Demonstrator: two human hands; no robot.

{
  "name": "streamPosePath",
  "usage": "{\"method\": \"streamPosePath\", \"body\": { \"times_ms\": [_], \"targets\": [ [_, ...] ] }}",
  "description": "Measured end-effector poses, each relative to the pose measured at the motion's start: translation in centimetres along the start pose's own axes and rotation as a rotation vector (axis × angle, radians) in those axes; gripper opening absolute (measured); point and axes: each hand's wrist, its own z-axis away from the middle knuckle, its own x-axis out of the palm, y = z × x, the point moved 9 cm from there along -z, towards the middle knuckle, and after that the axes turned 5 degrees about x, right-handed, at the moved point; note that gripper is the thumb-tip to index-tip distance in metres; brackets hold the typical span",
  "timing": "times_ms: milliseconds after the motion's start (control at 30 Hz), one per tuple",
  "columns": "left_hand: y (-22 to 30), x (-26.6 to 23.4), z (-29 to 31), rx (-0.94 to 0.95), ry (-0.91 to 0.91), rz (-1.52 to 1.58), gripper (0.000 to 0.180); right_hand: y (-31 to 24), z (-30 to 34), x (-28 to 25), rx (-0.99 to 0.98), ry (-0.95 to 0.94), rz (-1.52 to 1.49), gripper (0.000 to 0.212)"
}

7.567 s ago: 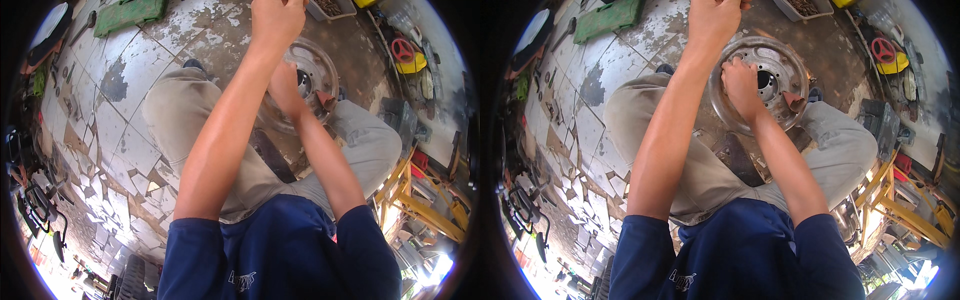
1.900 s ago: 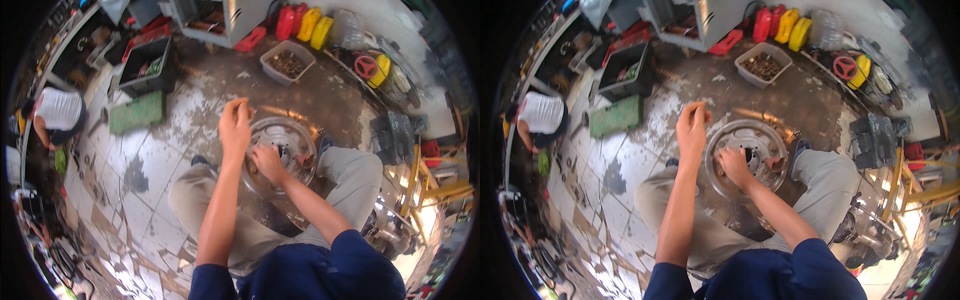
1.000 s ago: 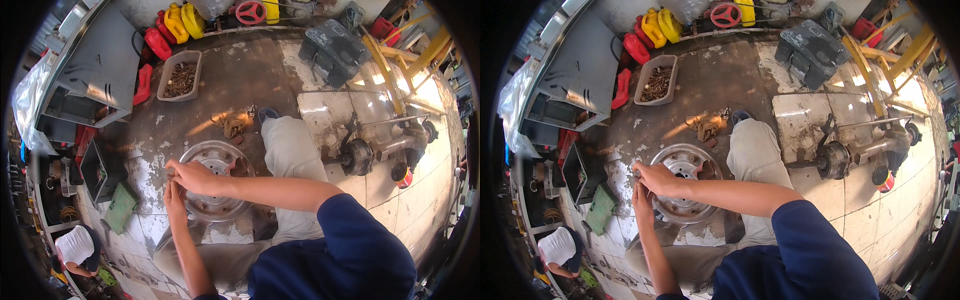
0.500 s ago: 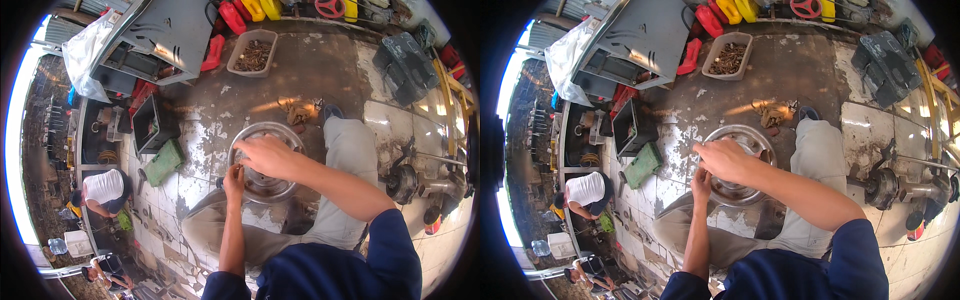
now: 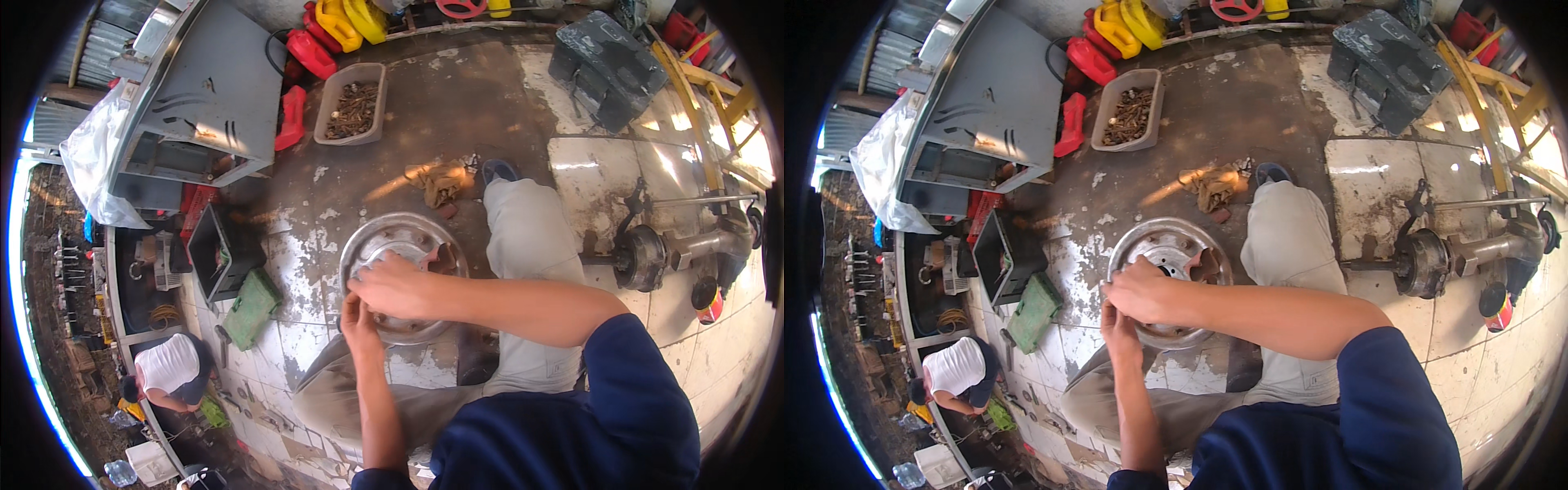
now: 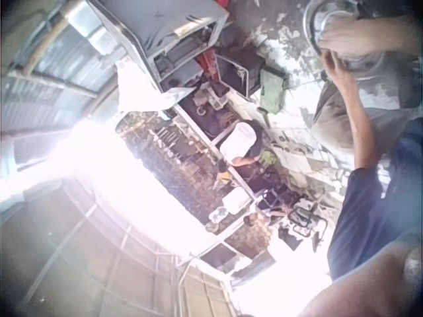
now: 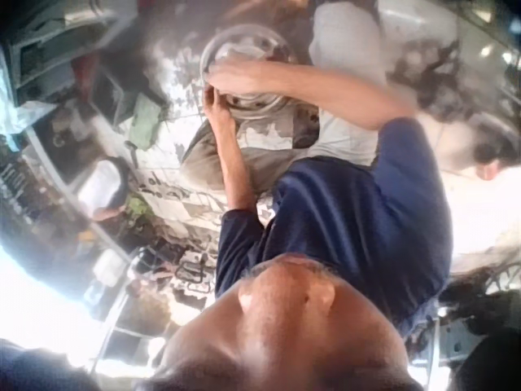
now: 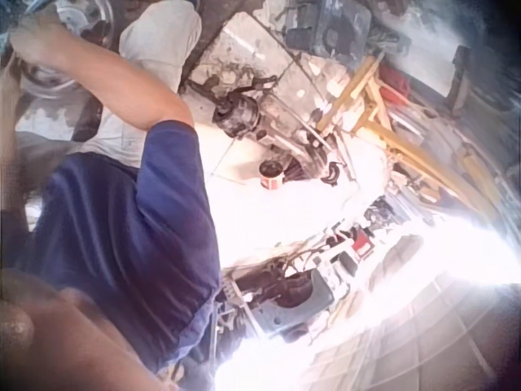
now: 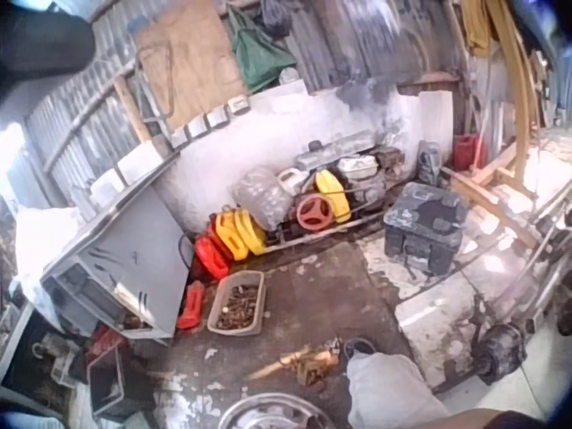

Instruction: The person sits on the floor and scrubs the surface of a metal wheel hub with a small abrasive pad. They repeatedly rub the central and outer areas of the hub, occasionally pausing to adjust the pad or reposition their hands.

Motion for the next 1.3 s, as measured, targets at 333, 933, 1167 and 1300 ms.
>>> {"method": "streamPosePath", "body": {
  "times_ms": [333, 933, 1167, 1300],
  "targets": [
    [5.0, -0.2, -1.8, -0.006, -0.099, 0.018, 0.013, -0.6, -1.1, -3.3, -0.121, 0.297, -0.265, 0.025],
    [5.7, 0.6, -3.6, 0.023, -0.27, -0.229, 0.02, -0.9, -1.8, -2.6, -0.175, 0.332, -0.157, 0.025],
    [9.6, -4.7, -4.6, 0.23, -0.122, -0.316, 0.029, -0.1, -1.5, 1.5, 0.144, 0.085, -0.309, 0.02],
    [11.5, -9.1, -5.2, 0.227, 0.233, 0.014, 0.029, 0.4, -0.7, 8.2, -0.016, 0.086, -0.14, 0.012]
  ]
}}
